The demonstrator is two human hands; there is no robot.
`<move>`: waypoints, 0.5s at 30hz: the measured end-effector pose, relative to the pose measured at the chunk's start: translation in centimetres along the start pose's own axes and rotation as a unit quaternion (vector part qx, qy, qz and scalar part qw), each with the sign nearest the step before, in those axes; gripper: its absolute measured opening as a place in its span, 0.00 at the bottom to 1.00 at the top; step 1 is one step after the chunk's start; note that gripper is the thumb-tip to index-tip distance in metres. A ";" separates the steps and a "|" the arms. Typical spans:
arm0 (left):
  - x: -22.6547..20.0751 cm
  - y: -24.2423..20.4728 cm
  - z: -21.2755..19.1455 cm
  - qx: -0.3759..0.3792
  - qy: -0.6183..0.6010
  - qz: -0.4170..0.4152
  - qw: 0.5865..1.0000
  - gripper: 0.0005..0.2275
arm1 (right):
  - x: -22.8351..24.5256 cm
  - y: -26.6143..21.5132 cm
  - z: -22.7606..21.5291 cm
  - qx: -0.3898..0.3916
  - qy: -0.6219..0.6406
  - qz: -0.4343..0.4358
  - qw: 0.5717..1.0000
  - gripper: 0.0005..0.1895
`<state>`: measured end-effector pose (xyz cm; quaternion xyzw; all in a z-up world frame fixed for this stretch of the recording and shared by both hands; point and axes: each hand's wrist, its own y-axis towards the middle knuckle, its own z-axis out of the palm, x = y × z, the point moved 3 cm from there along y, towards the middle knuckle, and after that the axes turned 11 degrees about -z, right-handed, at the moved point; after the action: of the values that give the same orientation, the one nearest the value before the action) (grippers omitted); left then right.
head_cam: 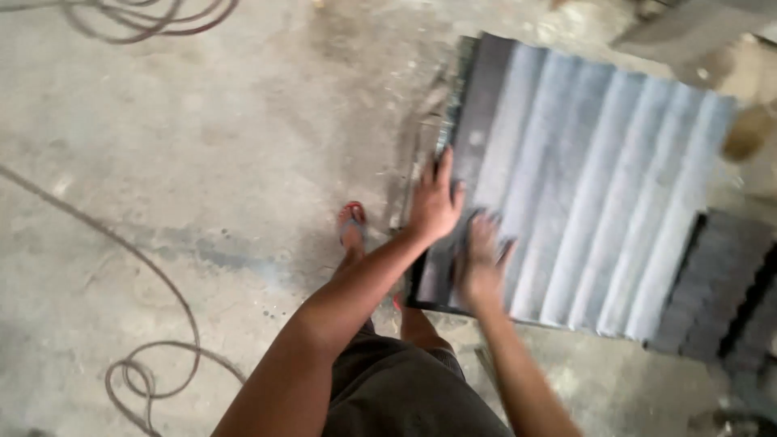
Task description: The person sands the surface of a corrugated roof tile using a sanding block. They work on the flat top surface and the edges, then flip the tile over to sand the underside and edges as well.
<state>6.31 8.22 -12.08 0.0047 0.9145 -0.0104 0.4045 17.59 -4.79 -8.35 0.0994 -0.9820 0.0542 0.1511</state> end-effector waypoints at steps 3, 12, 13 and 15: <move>-3.5 0.1 -3.8 0.029 0.158 0.089 0.983 0.29 | 5.4 -13.2 0.8 0.060 -0.108 -0.043 0.991 0.44; -5.1 -10.2 -7.2 0.170 0.339 0.323 0.867 0.49 | -4.4 -24.9 -8.8 0.057 0.370 0.264 0.889 0.23; -4.5 -12.5 -8.1 0.152 0.363 0.348 0.851 0.51 | -5.6 -24.0 -10.1 0.032 0.377 0.293 0.878 0.20; -3.3 -18.6 -8.0 0.171 0.351 0.350 0.851 0.53 | -6.6 -21.2 -12.4 -0.019 0.409 0.256 0.876 0.18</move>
<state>2.30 -10.19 -3.95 0.3970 0.9172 -0.0221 0.0263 31.75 -22.53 3.05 -0.1891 -0.8248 0.1084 0.5217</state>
